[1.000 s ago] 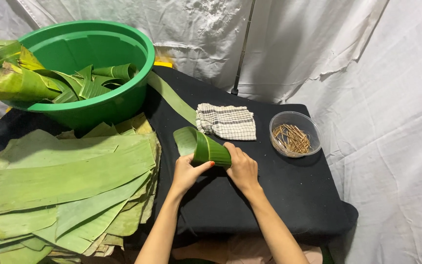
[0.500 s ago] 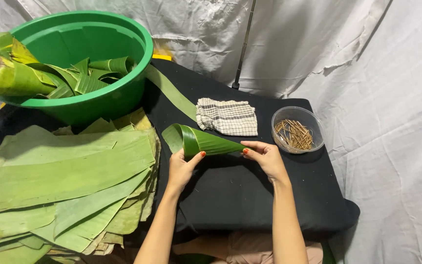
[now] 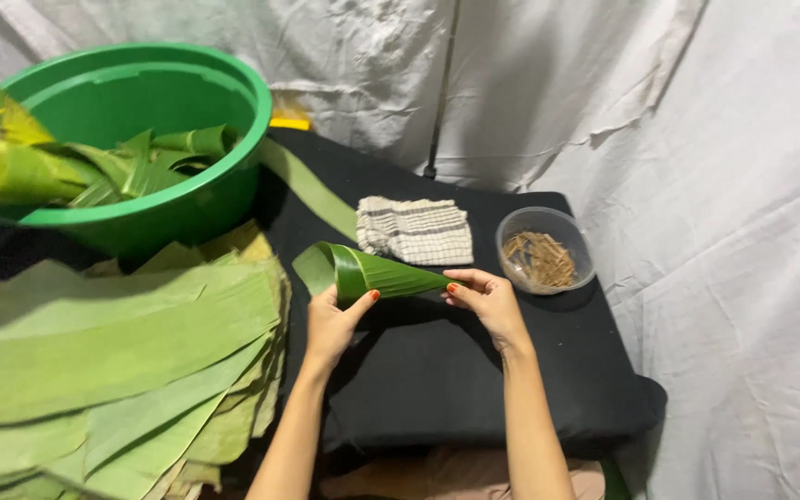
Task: Wiping banana leaves with a cloth and rolling them into cones secured with small wooden sticks.
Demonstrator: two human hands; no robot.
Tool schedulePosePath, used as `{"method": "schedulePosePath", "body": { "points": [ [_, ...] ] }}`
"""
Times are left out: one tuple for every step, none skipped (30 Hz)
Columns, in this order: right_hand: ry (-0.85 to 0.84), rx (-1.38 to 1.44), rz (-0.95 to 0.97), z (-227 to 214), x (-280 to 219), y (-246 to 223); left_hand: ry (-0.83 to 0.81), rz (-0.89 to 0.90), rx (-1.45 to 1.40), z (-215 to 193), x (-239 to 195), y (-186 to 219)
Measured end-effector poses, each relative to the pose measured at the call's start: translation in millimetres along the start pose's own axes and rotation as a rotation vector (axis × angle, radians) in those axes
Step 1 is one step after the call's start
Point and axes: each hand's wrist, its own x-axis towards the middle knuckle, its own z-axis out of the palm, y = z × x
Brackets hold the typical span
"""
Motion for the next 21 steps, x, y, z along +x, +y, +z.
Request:
{"method": "schedulePosePath", "body": {
  "points": [
    [0.015,-0.001,-0.011,-2.7,0.3,-5.6,-0.017,0.009,-0.004,4.8,1.7,17.1],
    [0.030,0.005,-0.027,-6.5,1.3,-11.3,-0.029,0.037,0.029,10.6,3.6,34.2],
    [0.048,0.015,-0.041,-10.7,1.3,-16.2,-0.043,0.064,0.064,16.7,5.0,51.2],
    [0.066,0.016,-0.049,-19.6,3.7,-28.1,-0.063,0.070,0.064,27.6,10.7,60.6],
    [0.073,-0.003,-0.082,-27.4,4.3,-38.1,-0.088,0.097,0.089,37.1,15.3,68.9],
    [0.080,-0.024,-0.115,-35.9,5.4,-47.7,-0.114,0.125,0.114,47.5,20.3,76.9],
    [0.100,-0.017,-0.116,-49.0,9.4,-50.7,-0.135,0.127,0.119,60.3,25.1,80.4],
    [0.119,-0.014,-0.129,-62.1,13.7,-53.3,-0.169,0.154,0.086,73.3,30.2,83.6],
    [0.138,-0.018,-0.141,-75.9,17.9,-56.8,-0.203,0.180,0.046,86.9,35.1,85.9],
    [0.158,-0.017,-0.143,-84.8,19.8,-63.0,-0.223,0.180,0.045,99.8,38.6,85.6],
    [0.165,-0.035,-0.144,-94.9,22.0,-69.4,-0.248,0.184,0.031,113.8,41.2,85.0],
    [0.173,-0.052,-0.146,-104.9,24.5,-75.4,-0.273,0.187,0.017,127.6,43.9,84.0],
    [0.185,-0.055,-0.145,-115.9,26.5,-75.3,-0.285,0.184,0.014,139.9,46.1,80.1],
    [0.195,-0.070,-0.142,-126.4,28.9,-74.9,-0.296,0.177,-0.006,151.7,48.7,75.7],
    [0.201,-0.081,-0.135,-135.3,32.0,-72.9,-0.303,0.166,-0.020,161.7,51.2,71.2],
    [0.209,-0.080,-0.130,-141.5,34.9,-72.6,-0.311,0.161,-0.018,171.0,53.5,66.0],
    [0.218,-0.088,-0.123,-146.6,36.8,-70.2,-0.307,0.162,-0.023,178.5,54.5,59.2],
    [0.227,-0.097,-0.116,-151.3,38.5,-67.5,-0.304,0.163,-0.027,185.6,55.5,52.4],
    [0.233,-0.092,-0.108,-155.2,39.8,-62.4,-0.310,0.155,-0.022,190.4,59.4,40.1],
    [0.261,-0.168,-0.119,-158.5,40.7,-57.4,-0.299,0.161,-0.015,194.4,63.0,28.0],
    [0.285,-0.246,-0.124,-161.2,39.4,-51.8,-0.285,0.163,-0.008,196.8,63.6,14.9]
  ]
}}
